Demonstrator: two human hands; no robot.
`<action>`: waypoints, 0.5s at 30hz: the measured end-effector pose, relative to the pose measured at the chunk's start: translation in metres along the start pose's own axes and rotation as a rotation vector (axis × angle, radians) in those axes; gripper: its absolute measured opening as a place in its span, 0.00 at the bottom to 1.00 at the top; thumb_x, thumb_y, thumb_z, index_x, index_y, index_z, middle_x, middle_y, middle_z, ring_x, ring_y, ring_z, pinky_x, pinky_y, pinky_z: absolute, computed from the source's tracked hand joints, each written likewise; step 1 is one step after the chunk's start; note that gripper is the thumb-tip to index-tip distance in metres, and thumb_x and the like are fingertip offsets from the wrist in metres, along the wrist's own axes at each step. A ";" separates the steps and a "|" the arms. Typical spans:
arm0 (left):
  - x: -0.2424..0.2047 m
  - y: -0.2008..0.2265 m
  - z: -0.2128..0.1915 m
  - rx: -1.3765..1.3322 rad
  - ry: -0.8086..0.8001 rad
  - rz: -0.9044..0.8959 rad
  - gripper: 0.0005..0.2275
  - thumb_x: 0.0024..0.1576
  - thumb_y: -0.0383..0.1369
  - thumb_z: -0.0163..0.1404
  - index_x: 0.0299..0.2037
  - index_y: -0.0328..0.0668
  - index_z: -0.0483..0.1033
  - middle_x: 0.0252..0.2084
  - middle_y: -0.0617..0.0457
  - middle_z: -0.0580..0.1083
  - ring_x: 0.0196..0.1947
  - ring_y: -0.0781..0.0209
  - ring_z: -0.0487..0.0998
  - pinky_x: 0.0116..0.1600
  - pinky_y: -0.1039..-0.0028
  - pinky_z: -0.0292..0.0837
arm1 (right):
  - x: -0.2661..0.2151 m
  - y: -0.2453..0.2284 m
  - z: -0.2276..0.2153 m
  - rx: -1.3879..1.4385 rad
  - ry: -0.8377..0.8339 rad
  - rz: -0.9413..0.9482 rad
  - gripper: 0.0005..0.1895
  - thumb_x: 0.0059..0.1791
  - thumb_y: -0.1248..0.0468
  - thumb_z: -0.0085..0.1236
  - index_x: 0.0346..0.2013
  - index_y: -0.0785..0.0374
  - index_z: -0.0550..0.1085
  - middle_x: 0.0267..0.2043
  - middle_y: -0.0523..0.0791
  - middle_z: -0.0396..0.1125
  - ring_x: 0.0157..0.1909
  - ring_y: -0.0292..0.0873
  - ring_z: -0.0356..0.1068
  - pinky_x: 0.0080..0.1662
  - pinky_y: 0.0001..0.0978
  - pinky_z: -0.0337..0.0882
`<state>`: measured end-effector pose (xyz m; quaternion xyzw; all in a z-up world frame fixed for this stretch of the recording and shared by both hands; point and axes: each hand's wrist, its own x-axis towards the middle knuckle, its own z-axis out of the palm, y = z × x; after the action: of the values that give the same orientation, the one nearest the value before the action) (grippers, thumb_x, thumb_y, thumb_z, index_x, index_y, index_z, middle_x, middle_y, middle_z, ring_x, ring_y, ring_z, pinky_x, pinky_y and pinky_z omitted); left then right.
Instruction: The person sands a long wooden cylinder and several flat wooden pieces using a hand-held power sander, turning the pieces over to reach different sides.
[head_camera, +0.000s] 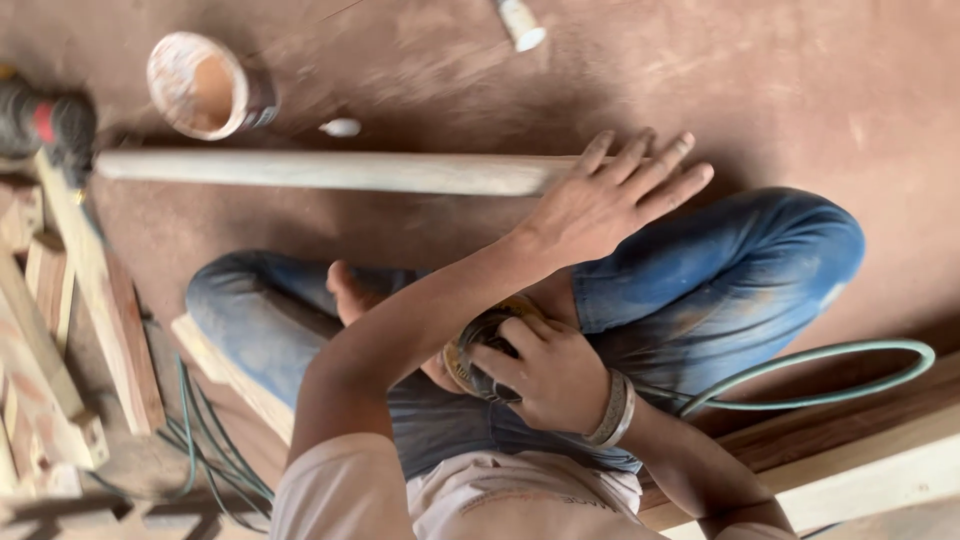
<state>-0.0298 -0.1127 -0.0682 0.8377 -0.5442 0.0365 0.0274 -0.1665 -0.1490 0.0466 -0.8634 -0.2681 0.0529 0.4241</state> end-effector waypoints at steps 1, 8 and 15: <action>-0.006 -0.001 0.000 0.026 -0.049 0.010 0.33 0.66 0.39 0.48 0.79 0.58 0.43 0.79 0.45 0.48 0.75 0.44 0.59 0.72 0.41 0.60 | 0.001 0.000 0.000 -0.003 -0.015 -0.003 0.26 0.40 0.59 0.64 0.53 0.54 0.74 0.42 0.49 0.64 0.40 0.54 0.72 0.41 0.43 0.74; -0.068 -0.018 0.000 0.235 0.043 -0.016 0.32 0.70 0.45 0.45 0.83 0.60 0.43 0.84 0.55 0.42 0.82 0.50 0.40 0.81 0.45 0.27 | 0.003 -0.004 0.006 -0.024 -0.017 -0.001 0.33 0.33 0.61 0.71 0.53 0.55 0.74 0.43 0.48 0.65 0.41 0.52 0.72 0.43 0.43 0.75; -0.131 -0.056 -0.008 0.122 0.095 -0.167 0.33 0.67 0.40 0.52 0.81 0.61 0.48 0.82 0.57 0.48 0.80 0.51 0.48 0.82 0.49 0.36 | 0.002 -0.009 0.017 -0.112 -0.028 0.062 0.34 0.29 0.62 0.72 0.51 0.55 0.75 0.43 0.46 0.68 0.39 0.49 0.74 0.38 0.39 0.77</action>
<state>-0.0320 0.0297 -0.0725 0.8776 -0.4673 0.1068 0.0049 -0.1738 -0.1316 0.0433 -0.8929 -0.2496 0.0630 0.3693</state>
